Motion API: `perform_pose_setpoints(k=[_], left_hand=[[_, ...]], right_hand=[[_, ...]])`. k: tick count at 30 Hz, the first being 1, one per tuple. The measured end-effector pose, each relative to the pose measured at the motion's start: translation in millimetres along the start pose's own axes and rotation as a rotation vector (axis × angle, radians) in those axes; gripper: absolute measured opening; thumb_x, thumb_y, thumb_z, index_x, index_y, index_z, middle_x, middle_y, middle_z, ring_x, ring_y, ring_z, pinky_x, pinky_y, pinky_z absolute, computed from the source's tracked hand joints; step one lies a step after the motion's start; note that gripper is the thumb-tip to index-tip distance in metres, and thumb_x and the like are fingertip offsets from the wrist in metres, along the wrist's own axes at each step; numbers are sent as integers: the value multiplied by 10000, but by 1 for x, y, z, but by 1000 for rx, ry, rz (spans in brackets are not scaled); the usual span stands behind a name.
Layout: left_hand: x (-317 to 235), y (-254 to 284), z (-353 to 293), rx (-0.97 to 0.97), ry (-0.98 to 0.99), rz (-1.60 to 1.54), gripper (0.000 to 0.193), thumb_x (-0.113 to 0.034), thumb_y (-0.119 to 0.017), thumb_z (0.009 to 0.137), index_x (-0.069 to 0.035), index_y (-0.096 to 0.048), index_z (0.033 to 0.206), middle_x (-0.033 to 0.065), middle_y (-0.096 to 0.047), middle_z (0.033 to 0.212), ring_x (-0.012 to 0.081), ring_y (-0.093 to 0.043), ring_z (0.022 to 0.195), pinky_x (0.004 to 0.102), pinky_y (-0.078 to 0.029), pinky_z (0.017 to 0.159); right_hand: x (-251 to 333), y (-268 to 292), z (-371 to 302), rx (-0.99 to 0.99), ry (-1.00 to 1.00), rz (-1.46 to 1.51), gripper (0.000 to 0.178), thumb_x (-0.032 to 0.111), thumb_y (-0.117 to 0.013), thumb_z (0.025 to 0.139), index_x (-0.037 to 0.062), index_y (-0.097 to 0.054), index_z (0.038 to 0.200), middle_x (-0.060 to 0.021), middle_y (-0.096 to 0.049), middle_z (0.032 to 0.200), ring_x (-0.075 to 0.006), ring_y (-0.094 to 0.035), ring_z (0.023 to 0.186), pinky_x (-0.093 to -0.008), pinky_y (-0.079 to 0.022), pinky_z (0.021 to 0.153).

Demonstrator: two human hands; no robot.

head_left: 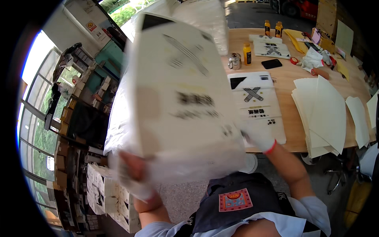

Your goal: The person repeatedly picks up sheets of white paper from a stack on a table and places them into a clear plastic bag. The process is repeated continuously throughout the video.

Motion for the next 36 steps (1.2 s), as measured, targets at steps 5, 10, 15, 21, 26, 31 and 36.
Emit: perform_pose_setpoints(k=[5,10,15,21,26,31,36], left_hand=[[108,55,85,-391,506,-92,304,-172,-533,937,15,-565,1174,46,-605,1017,114,-537,878,228,-433,780],[203,66,5,-28,641,181,360,-222,-523,950,61,-505,1172,76,-564,1073,126,-497,986,241,-384,883],[223,-7,-196,-228,776,22,480,-249,-430,989,52,-368,1357,183,-467,1335,249,-491,1187,334,-394,1014],[95,-209,-295,931,429,-205,337,-197,-636,839,-68,-559,1141,101,-611,1074,270,-565,1035,380,-462,853],[44,-347,-232,1030,174,-246,309,-270,-640,811,-87,-599,1057,139,-610,1069,325,-558,1004,421,-452,820],[58,-426,-251,1399,135,7,266,-371,-705,726,-148,-638,855,99,-611,960,296,-558,978,420,-455,773],[64,-431,-251,1416,63,-49,195,-352,-665,741,-162,-652,781,99,-617,913,292,-583,922,421,-464,759]], right_hand=[[106,-119,94,186,65,-466,397,438,-554,899,45,-597,859,-63,-634,699,-100,-598,652,-220,-474,616],[98,-140,91,159,46,-746,480,493,-535,894,22,-599,828,-87,-619,621,-134,-613,589,-261,-484,577],[1,-104,18,302,39,-727,427,487,-515,899,74,-613,948,-62,-666,771,-157,-645,691,-305,-501,639],[-99,13,-123,141,-442,-1126,391,465,-503,885,118,-627,1014,-152,-659,950,-309,-638,879,-392,-480,767],[-93,59,-187,-180,-597,-1170,382,464,-513,875,120,-625,999,-143,-668,938,-319,-640,878,-409,-487,768],[-84,61,-207,-428,-558,-1101,368,455,-520,873,125,-625,1000,-122,-680,899,-314,-647,853,-400,-491,766],[-86,67,-210,-481,-512,-1073,359,450,-522,873,126,-631,979,-124,-679,909,-313,-645,859,-397,-492,764]])
Point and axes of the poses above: each hand's wrist, its own z-axis towards the middle knuckle, its own y-axis out of the back of the hand, x = y × z, the point moved 5 cm from there along z, towards the middle knuckle
